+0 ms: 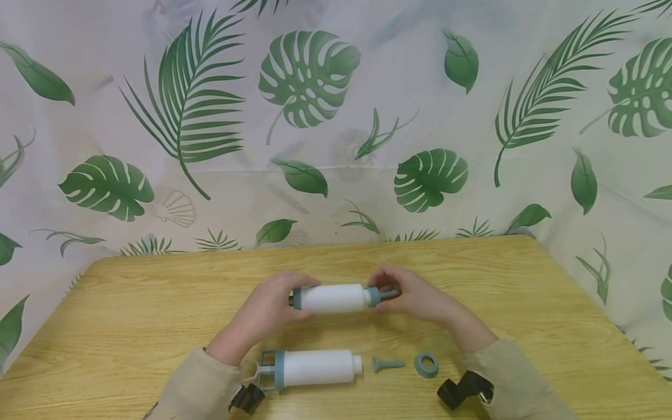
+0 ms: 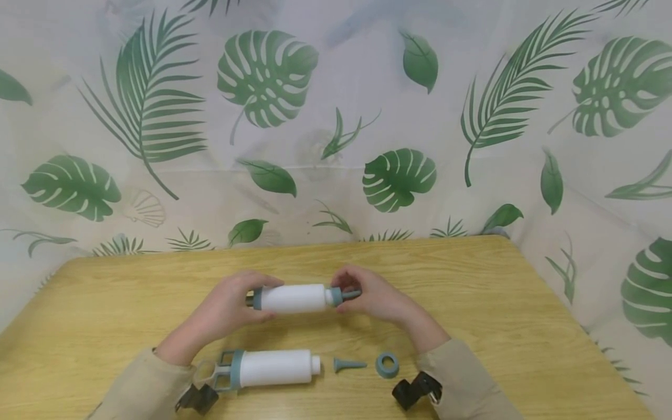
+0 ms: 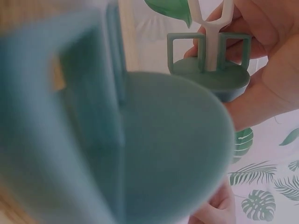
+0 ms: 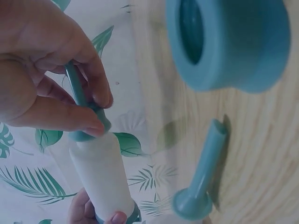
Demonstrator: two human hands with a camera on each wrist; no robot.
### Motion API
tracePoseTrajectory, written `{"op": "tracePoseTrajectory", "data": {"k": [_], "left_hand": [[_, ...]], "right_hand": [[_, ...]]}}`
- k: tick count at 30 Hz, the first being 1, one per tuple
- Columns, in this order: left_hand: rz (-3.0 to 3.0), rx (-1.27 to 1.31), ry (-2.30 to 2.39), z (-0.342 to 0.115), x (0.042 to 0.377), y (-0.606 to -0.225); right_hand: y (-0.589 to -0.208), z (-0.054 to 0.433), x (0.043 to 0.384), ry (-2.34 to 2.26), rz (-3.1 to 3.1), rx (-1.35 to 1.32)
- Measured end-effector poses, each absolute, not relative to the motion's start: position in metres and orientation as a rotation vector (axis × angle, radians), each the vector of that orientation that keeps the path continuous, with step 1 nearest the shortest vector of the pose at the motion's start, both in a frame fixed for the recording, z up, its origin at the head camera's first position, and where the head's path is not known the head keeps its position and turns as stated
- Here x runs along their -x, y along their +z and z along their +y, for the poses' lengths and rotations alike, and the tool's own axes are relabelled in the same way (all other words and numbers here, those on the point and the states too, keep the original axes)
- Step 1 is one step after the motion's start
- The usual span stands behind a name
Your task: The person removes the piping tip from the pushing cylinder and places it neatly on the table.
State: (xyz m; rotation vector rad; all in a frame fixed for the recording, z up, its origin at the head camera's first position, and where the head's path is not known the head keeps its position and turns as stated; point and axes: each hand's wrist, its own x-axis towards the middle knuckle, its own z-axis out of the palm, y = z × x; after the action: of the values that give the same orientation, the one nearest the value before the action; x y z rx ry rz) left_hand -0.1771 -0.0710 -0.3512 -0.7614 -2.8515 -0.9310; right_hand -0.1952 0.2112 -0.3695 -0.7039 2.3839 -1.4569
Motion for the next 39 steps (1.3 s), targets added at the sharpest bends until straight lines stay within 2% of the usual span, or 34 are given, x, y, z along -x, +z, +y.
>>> {"op": "tracePoseTrajectory", "data": {"k": [13,39], "left_hand": [[-2.946,0.711,-0.789,-0.074,0.181,-0.356],[-3.011,0.718,-0.844,-0.079,0.184,-0.365]], "right_hand": [[-0.368,0.216,0.197,-1.438,2.418,0.687],[-0.361,0.212,0.192,-1.345,2.405,0.712]]}}
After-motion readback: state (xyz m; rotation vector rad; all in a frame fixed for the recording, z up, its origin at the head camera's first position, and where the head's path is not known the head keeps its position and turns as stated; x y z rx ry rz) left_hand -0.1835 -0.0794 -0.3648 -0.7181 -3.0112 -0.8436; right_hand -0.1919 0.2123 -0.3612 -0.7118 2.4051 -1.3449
